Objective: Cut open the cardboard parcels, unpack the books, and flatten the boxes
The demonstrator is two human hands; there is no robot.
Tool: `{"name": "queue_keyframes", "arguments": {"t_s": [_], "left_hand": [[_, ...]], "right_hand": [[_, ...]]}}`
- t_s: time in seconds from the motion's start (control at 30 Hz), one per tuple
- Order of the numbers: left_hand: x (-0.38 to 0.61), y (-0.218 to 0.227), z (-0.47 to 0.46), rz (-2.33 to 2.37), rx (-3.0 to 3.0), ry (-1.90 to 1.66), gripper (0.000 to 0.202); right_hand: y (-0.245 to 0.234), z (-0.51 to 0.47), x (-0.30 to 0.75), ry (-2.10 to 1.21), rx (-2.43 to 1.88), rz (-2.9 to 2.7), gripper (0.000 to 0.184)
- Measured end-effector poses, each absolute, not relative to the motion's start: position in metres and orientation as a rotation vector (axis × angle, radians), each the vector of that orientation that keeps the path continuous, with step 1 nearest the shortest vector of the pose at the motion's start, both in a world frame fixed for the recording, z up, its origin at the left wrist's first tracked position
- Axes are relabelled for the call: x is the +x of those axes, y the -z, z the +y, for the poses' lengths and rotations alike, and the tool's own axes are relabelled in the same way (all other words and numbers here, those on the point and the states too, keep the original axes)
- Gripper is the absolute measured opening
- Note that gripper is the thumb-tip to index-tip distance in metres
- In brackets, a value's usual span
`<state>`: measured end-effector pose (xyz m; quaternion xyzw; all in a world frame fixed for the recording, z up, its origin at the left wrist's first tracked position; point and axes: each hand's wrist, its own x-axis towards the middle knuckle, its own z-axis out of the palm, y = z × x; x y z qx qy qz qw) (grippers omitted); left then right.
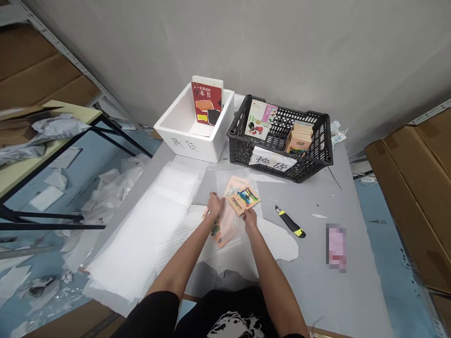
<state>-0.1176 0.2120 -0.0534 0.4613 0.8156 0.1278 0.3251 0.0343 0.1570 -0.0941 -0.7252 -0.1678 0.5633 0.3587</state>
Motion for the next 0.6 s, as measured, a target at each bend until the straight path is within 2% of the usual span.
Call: {"name": "queue_keyframes", "arguments": {"t_s": [0.07, 0.13, 0.23, 0.37, 0.43, 0.5, 0.6], "left_hand": [[-0.124, 0.045, 0.222, 2.085, 1.237, -0.384, 0.019], [-0.136, 0.032, 0.228, 2.034, 1.288, -0.477, 0.014], [-0.176, 0.004, 0.227, 1.983, 1.326, -0.626, 0.019], [-0.281, -0.034, 0.205, 1.969, 1.255, -0.713, 0.028], [-0.342, -0.051, 0.187, 1.911, 1.199, -0.704, 0.034], [-0.394, -0.065, 0.169, 1.872, 1.179, -0.671, 0.041], [-0.44, -0.086, 0.142, 1.886, 1.134, -0.701, 0.055]], "right_hand": [[0.091, 0.141, 0.048, -1.429, -1.898, -0.464, 0.028], [0.086, 0.125, 0.063, -1.38, -1.939, -0.518, 0.02], [0.079, 0.104, 0.08, -1.297, -2.016, -0.629, 0.02], [0.071, 0.091, 0.092, -1.19, -2.134, -0.777, 0.022], [0.067, 0.088, 0.093, -1.115, -2.202, -0.828, 0.029], [0.061, 0.087, 0.089, -1.003, -2.264, -0.871, 0.043], [0.047, 0.093, 0.059, -0.834, -2.188, -1.059, 0.061]]}}
